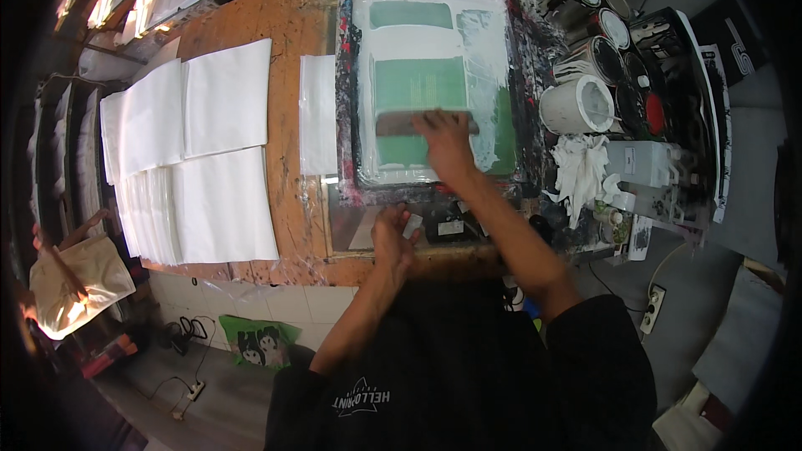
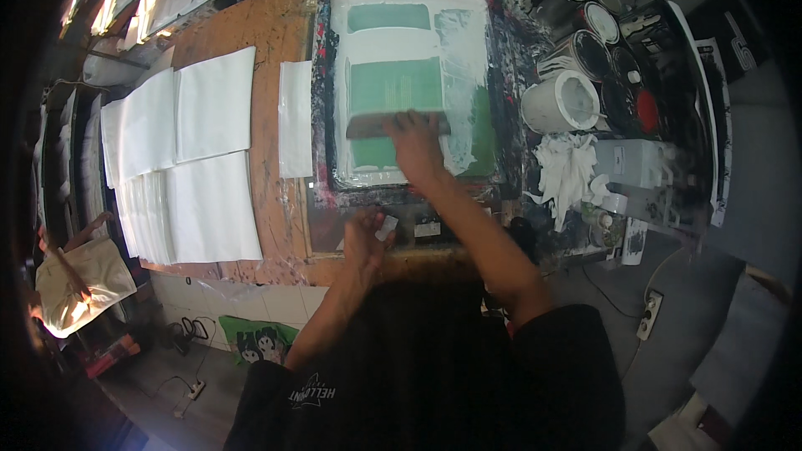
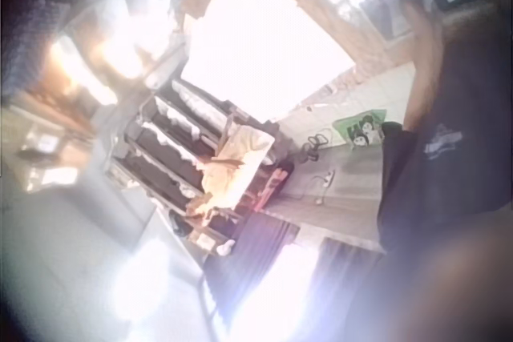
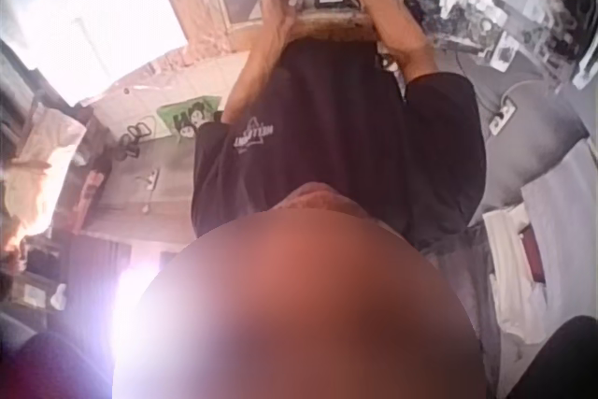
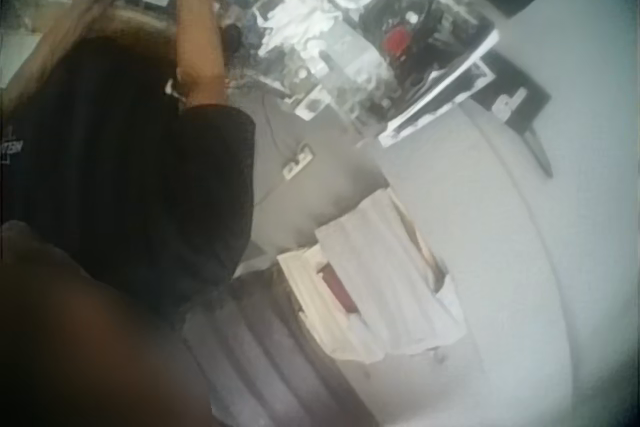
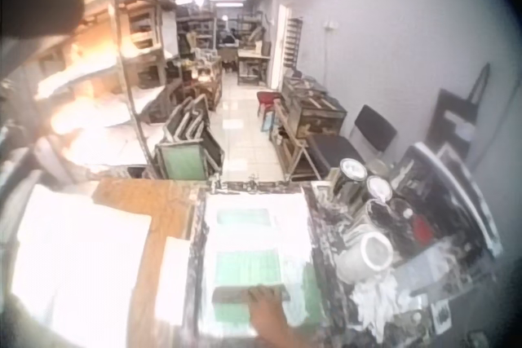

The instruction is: The person performs screen printing by placing white fabric under a screen, applying green ink with a squeegee, and peeling the printed fabric away. The process is repeated multiple times with fresh fabric pieces.

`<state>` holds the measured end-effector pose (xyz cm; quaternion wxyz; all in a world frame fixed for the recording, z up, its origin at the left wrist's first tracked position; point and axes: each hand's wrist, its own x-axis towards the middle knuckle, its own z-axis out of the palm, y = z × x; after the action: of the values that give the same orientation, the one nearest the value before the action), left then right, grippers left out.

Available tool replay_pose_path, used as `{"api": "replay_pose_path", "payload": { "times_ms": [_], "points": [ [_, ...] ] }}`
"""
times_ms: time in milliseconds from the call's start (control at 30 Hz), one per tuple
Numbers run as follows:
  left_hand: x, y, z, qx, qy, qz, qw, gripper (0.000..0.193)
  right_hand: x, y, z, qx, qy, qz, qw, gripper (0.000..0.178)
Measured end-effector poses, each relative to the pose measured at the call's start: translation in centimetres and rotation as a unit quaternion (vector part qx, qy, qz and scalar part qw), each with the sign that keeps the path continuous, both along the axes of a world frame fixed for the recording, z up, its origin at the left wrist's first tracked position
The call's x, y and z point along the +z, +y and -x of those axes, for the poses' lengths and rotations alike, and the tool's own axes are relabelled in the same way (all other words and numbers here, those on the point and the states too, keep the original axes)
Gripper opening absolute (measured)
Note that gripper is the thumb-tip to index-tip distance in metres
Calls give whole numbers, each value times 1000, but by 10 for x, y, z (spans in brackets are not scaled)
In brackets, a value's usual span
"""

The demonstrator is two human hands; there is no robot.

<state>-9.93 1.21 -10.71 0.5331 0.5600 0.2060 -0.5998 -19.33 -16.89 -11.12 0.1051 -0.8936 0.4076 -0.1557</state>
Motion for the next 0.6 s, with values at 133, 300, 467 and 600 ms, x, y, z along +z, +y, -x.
{"api": "replay_pose_path", "payload": {
  "times_ms": [133,300,467,600],
  "points": [
    [9,0,0,-7,0,19,1000,14,19,79,20,15,20,-34,999,49],
    [6,1,-3,-21,6,44,999,10,24,104,26,5,2,-49,999,50],
    [11,0,-3,-25,2,63,998,9,38,102,24,-9,-33,-24,999,53],
    [34,1,-11,-11,20,97,995,10,68,88,25,26,-30,24,999,46]
  ]
}}
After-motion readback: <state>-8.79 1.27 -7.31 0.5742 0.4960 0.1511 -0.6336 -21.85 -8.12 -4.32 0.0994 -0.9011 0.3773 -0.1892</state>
